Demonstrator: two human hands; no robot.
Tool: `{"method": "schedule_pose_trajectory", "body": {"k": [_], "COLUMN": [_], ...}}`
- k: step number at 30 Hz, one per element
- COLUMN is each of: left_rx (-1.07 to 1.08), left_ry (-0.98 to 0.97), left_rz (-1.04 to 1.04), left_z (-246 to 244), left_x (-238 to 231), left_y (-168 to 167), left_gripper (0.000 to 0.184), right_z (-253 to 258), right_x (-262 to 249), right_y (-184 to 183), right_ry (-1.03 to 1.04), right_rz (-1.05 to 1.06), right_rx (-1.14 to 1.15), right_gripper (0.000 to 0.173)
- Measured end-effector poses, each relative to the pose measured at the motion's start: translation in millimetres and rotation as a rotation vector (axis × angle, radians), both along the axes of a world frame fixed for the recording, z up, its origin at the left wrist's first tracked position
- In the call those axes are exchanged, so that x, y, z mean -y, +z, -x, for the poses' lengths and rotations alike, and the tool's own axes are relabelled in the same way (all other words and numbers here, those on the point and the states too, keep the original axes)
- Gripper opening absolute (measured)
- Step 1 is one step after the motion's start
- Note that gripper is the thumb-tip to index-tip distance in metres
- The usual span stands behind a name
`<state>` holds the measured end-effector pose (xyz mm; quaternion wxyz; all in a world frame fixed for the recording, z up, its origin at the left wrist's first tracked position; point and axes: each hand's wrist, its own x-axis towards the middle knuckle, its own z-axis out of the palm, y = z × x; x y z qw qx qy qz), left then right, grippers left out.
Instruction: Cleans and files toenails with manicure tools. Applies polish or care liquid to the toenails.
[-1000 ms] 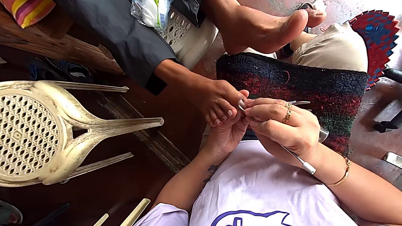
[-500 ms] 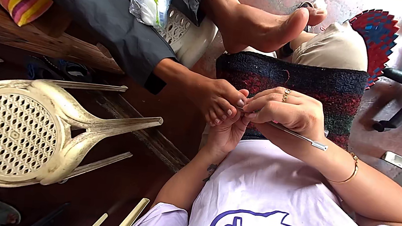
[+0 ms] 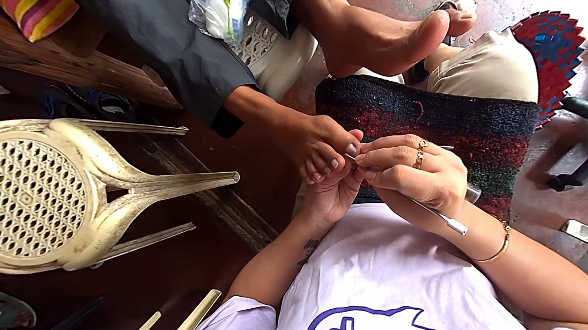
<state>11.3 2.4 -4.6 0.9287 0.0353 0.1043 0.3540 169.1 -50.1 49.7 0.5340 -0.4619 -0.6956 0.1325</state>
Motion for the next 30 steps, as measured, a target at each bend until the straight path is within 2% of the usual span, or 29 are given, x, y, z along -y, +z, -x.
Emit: {"method": "schedule_pose_trajectory", "body": {"k": [12, 20, 30], "left_rx": [0.0, 0.035, 0.005], "left_ry": [-0.001, -0.004, -0.007], "left_rz": [0.032, 0.021, -0.021], "left_z": [-0.2, 0.0, 0.2], "left_x": [0.4, -0.8, -0.8], "left_y": [0.8, -0.9, -2.1], "left_gripper": [0.028, 0.03, 0.027], "right_z": [6.5, -0.6, -1.5], "right_x": [-5.9, -7.6, -1.3], "right_y": [31.7, 12.4, -3.6], "right_ry": [-0.085, -0.013, -0.002], "right_rz": [0.25, 0.113, -0.016], "right_rx": [0.048, -0.04, 0.031], "right_gripper": [0.014, 0.011, 0.01]}}
